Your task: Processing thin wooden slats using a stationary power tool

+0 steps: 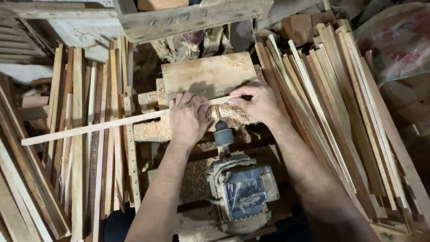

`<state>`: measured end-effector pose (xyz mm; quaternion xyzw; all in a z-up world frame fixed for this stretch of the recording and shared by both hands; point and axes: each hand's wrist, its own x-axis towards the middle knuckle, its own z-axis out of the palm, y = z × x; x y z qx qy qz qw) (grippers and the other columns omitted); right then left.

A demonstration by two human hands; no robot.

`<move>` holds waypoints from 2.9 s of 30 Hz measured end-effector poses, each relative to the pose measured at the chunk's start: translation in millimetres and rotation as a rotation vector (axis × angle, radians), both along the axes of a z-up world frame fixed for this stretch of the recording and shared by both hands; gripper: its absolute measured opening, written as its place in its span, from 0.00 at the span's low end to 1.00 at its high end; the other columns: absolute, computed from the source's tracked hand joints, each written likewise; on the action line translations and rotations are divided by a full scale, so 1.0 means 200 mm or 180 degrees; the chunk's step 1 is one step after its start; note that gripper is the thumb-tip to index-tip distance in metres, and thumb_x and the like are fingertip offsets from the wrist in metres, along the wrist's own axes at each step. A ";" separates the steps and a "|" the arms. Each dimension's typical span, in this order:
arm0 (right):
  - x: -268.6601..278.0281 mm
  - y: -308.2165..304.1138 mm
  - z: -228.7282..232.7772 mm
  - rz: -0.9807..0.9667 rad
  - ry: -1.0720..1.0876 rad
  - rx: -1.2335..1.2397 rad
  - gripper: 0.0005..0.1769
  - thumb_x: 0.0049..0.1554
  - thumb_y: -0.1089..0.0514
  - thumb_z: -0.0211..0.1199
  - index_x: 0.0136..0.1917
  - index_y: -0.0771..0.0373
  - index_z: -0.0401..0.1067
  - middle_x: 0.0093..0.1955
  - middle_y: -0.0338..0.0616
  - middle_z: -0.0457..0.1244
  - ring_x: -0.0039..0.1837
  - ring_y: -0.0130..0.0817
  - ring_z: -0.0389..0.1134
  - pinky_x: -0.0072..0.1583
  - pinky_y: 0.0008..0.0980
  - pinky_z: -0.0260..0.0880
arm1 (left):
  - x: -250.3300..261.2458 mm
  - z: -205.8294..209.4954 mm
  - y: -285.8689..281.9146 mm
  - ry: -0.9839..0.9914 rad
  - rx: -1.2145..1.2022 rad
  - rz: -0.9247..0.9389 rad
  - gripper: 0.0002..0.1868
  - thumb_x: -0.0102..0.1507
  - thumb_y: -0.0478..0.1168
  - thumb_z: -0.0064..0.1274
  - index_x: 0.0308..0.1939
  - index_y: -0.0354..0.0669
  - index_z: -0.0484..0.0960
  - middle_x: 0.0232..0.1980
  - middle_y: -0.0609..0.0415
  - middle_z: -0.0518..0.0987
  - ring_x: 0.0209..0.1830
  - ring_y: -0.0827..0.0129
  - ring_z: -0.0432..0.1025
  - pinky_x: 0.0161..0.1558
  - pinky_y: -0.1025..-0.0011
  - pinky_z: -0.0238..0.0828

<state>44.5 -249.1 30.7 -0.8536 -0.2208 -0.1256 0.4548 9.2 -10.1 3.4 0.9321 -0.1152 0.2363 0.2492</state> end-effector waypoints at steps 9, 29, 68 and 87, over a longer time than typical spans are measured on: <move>0.05 -0.03 -0.03 0.0077 0.0002 -0.0081 0.14 0.43 0.53 0.82 0.44 0.46 0.84 0.35 0.40 0.70 0.44 0.38 0.69 0.52 0.32 0.70 | -0.07 0.11 -0.02 0.0081 -0.0032 0.0071 0.05 0.59 0.39 0.64 0.39 0.53 0.88 0.39 0.62 0.79 0.45 0.67 0.71 0.48 0.67 0.61; 0.07 0.04 -0.03 0.0362 -0.0382 -0.0058 0.13 0.45 0.56 0.80 0.46 0.48 0.84 0.34 0.40 0.71 0.41 0.38 0.68 0.47 0.33 0.67 | -0.01 0.07 -0.02 0.0021 0.0021 0.0150 0.07 0.59 0.41 0.65 0.40 0.58 0.88 0.39 0.63 0.78 0.46 0.67 0.70 0.49 0.66 0.61; 0.02 0.08 -0.01 0.0344 0.0031 -0.0088 0.11 0.51 0.54 0.77 0.49 0.46 0.84 0.38 0.43 0.69 0.44 0.37 0.65 0.48 0.33 0.64 | -0.03 0.05 0.00 0.0037 -0.0050 0.0031 0.07 0.58 0.40 0.65 0.40 0.55 0.87 0.39 0.62 0.78 0.46 0.66 0.70 0.49 0.65 0.60; -0.03 0.11 0.14 0.0112 0.0421 0.0288 0.09 0.54 0.61 0.73 0.50 0.56 0.83 0.42 0.54 0.72 0.47 0.43 0.74 0.53 0.37 0.71 | -0.06 0.19 0.09 0.0041 0.0229 0.0321 0.12 0.58 0.48 0.66 0.43 0.52 0.87 0.46 0.50 0.82 0.52 0.51 0.76 0.54 0.53 0.68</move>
